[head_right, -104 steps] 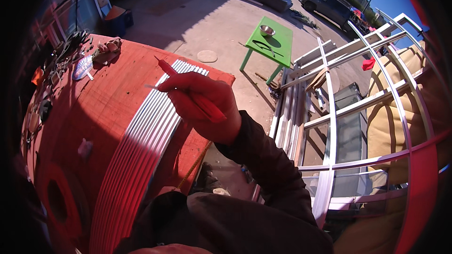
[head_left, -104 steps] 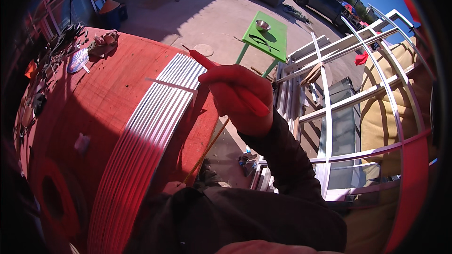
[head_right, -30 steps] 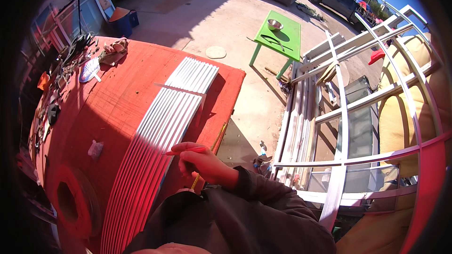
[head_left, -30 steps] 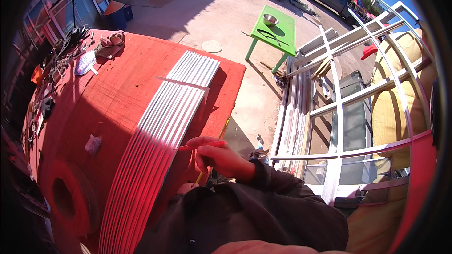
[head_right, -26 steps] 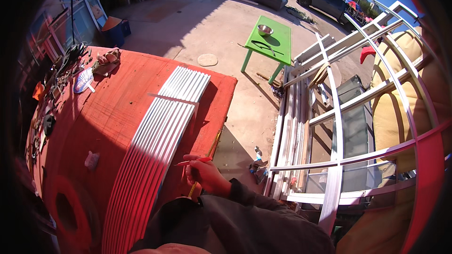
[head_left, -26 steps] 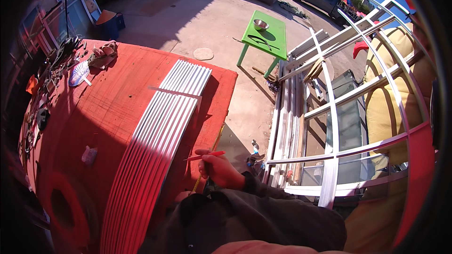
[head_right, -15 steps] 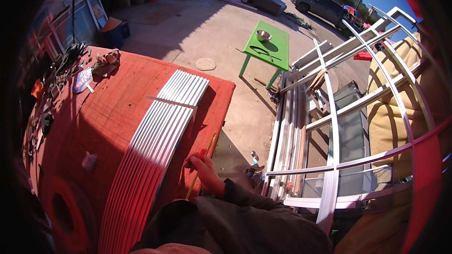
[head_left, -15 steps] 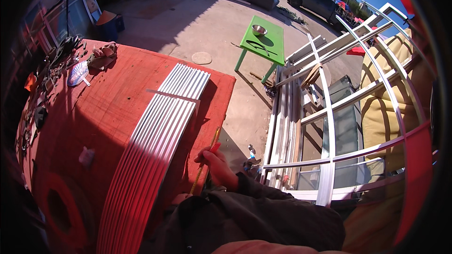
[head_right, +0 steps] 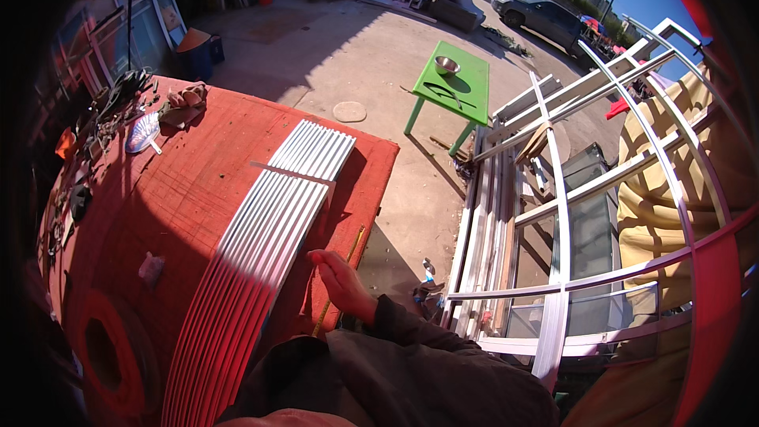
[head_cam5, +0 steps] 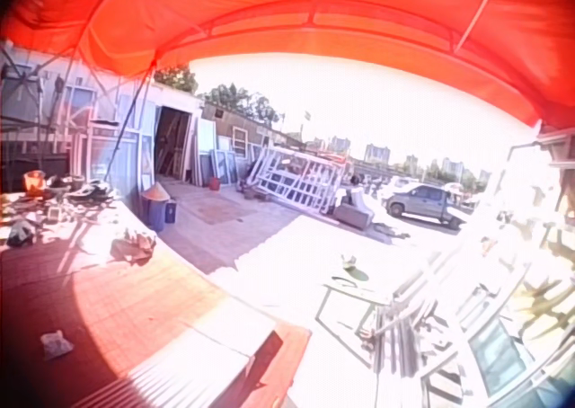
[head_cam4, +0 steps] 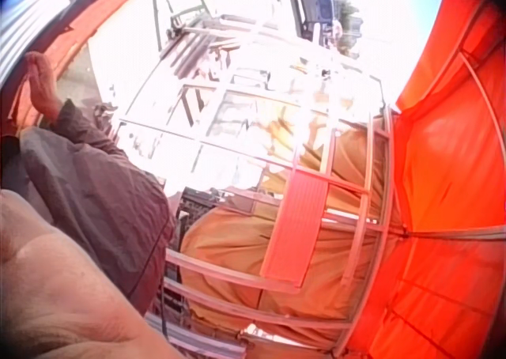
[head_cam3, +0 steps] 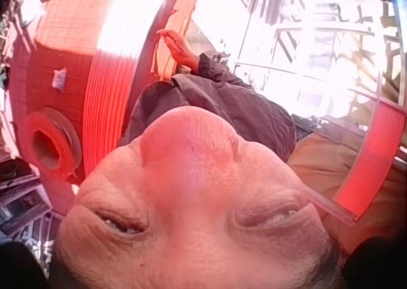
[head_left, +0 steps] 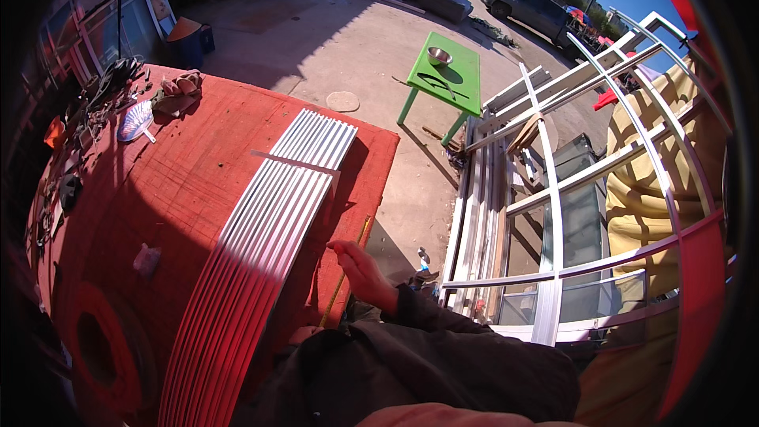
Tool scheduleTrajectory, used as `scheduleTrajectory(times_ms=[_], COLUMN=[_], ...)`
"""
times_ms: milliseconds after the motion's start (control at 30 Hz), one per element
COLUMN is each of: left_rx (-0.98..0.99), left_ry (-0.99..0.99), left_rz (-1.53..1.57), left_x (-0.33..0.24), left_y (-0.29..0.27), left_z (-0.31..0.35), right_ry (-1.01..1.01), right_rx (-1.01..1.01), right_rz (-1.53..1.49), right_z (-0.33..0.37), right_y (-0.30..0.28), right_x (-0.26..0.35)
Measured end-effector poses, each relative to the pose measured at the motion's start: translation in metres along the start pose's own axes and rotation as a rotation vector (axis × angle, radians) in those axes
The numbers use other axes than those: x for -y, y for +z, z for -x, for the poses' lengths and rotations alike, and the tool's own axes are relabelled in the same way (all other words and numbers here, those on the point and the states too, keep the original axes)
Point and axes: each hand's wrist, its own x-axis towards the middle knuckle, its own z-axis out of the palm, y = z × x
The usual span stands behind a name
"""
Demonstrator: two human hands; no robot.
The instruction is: The person measures and marks a stack of corrugated metal sheets on a red workbench using a tape measure, a square, and a red marker. They then carry the marked sheets into a workshop and place them on the floor.
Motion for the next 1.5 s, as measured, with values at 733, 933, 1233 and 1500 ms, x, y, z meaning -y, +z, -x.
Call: scheduleTrajectory(times_ms=[733,933,1233,1500], left_rx=[0.016,-0.011,-0.030,-0.075], left_ry=[0.012,0.002,0.037,-0.017], left_rz=[-0.021,-0.017,-0.009,-0.049], left_x=[0.001,0.006,-0.014,-0.016], left_y=[0.000,-0.003,0.000,-0.008], left_z=[-0.007,-0.002,0.002,0.015], right_ry=[-0.082,-0.435,-0.904,-0.812], right_rx=[0.084,0.481,1.003,0.976], right_rz=[-0.152,-0.795,-1.014,-1.143], right_z=[0.003,-0.063,-0.040,-0.038], right_y=[-0.009,-0.055,-0.073,-0.067], right_x=[0.018,0.137,0.283,0.272])
